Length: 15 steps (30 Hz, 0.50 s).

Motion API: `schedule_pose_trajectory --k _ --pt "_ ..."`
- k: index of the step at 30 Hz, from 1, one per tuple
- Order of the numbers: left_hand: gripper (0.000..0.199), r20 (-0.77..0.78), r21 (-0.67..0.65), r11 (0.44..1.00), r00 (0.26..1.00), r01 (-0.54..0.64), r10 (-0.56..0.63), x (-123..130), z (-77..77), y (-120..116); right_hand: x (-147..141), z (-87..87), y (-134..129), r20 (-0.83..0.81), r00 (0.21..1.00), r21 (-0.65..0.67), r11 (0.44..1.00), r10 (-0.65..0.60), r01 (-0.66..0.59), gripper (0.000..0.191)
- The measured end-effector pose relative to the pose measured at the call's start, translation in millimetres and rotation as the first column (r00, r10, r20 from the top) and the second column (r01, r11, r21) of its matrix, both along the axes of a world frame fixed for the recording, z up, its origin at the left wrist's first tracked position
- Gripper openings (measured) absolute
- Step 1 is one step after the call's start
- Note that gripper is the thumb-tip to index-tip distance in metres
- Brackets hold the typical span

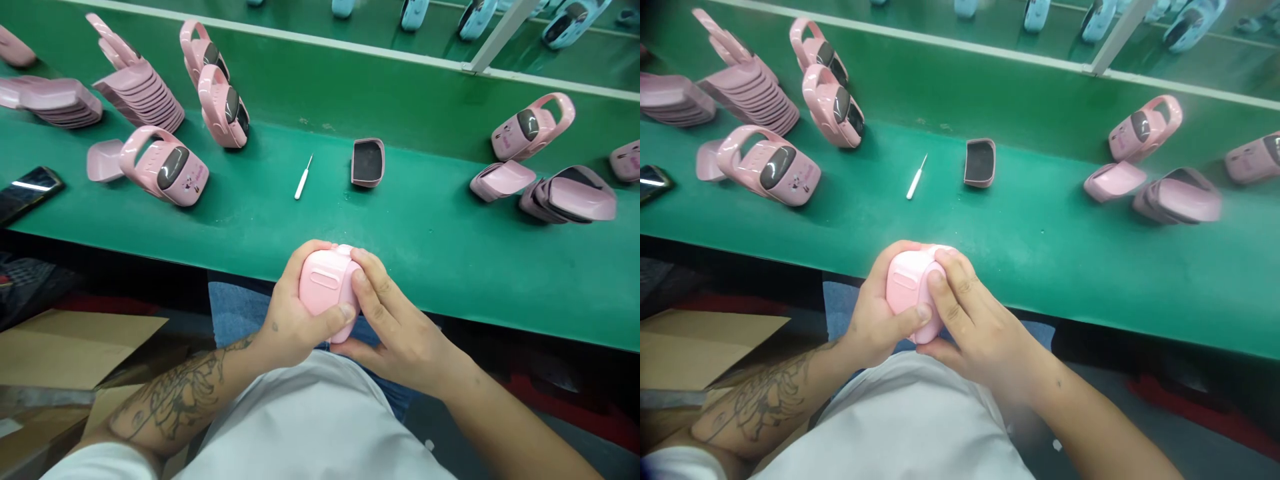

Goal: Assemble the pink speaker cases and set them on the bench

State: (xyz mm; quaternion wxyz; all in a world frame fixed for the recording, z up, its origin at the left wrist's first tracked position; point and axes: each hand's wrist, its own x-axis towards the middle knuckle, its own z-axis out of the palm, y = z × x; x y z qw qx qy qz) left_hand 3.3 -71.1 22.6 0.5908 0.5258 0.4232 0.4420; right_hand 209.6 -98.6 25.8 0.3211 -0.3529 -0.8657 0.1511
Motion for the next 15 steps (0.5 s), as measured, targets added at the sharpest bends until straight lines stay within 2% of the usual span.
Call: schedule_pose_trajectory --k 3,4,6,7,8,10,12,13,15 --pt "0.072 0.069 -0.006 1.000 0.998 0.000 0.000 0 -8.9 2 2 -8.7 1 -0.023 0.999 -0.044 0.999 0.023 -0.024 0.112" --pt "0.074 0.118 -0.012 1.000 0.993 -0.006 0.008 0 -12.9 4 0 -14.2 2 -0.064 0.998 -0.070 0.998 -0.009 0.005 0.114" --pt "0.078 0.227 -0.009 0.998 0.972 -0.059 0.060 3 -20.5 11 -8 -26.9 2 -0.229 0.956 -0.165 0.975 -0.182 0.146 0.118" --pt "0.081 0.274 0.004 0.994 0.956 -0.109 0.104 5 -23.5 15 -15 -32.9 3 -0.339 0.886 -0.265 0.936 -0.317 0.233 0.117" --pt "0.084 0.311 0.026 0.986 0.939 -0.165 0.149 7 -25.7 19 -24 -38.0 4 -0.452 0.794 -0.366 0.896 -0.406 0.250 0.107" --pt "0.089 0.360 0.099 0.963 0.911 -0.251 0.201 11 -27.6 26 -44 -43.9 8 -0.582 0.700 -0.532 0.845 -0.413 0.055 0.087" --pt "0.091 0.362 0.197 0.947 0.917 -0.253 0.170 12 -26.8 30 -61 -45.2 14 -0.655 0.647 -0.611 0.778 -0.391 -0.148 0.088" --pt "0.090 0.347 0.241 0.944 0.928 -0.227 0.135 11 -25.7 31 -67 -45.3 18 -0.681 0.605 -0.626 0.757 -0.412 -0.189 0.087" --pt "0.084 0.310 0.269 0.951 0.949 -0.151 0.064 4 -22.3 32 -72 -47.0 24 -0.722 0.484 -0.623 0.768 -0.494 -0.147 0.078"
